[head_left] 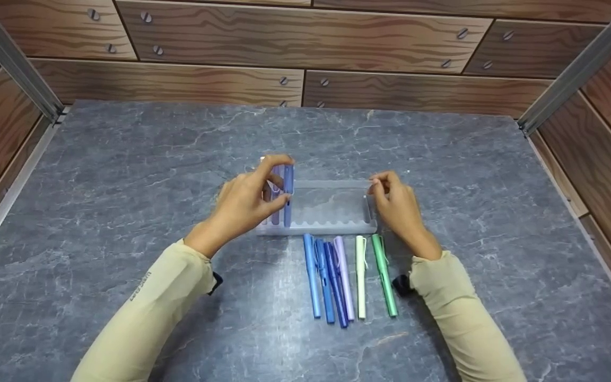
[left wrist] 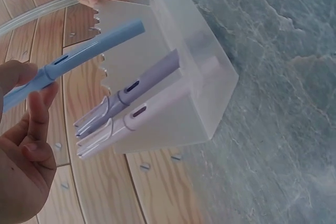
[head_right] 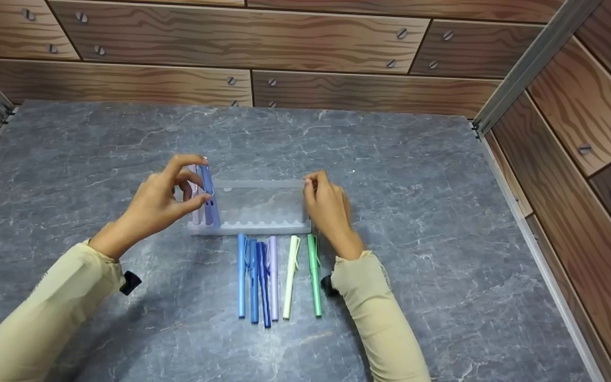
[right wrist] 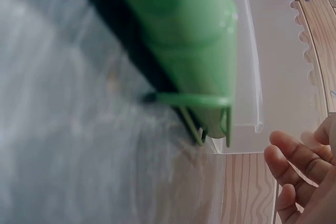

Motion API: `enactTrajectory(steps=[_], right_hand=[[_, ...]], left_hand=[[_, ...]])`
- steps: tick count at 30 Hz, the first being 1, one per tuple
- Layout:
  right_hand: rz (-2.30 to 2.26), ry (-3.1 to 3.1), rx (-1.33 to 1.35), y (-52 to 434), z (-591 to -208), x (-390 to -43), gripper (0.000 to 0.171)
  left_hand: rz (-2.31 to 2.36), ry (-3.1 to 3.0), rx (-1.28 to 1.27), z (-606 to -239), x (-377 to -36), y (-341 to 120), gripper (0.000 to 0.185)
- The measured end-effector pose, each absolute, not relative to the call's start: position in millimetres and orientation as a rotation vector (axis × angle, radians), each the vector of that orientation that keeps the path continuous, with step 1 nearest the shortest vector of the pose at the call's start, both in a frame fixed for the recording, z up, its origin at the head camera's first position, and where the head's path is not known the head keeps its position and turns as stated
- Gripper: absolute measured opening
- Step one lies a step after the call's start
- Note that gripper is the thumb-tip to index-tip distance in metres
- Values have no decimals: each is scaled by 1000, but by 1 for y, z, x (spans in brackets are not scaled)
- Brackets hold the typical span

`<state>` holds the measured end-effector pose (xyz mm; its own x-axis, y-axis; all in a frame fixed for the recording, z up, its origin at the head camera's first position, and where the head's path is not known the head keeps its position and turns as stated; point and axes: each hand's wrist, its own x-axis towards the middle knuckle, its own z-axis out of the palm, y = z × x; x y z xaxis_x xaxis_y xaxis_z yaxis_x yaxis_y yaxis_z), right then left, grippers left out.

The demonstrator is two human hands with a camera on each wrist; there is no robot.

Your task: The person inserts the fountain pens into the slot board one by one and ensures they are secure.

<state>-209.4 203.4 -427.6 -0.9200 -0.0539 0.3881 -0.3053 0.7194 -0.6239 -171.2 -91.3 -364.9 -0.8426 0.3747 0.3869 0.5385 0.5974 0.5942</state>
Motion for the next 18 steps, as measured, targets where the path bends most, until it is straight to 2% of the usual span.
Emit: enactTrajectory(steps=[18], right_hand=[[1014,-2564,308,205,-430,-210,17]], left_hand=[[-971,-2571,-750,-383,-177,-88,47]])
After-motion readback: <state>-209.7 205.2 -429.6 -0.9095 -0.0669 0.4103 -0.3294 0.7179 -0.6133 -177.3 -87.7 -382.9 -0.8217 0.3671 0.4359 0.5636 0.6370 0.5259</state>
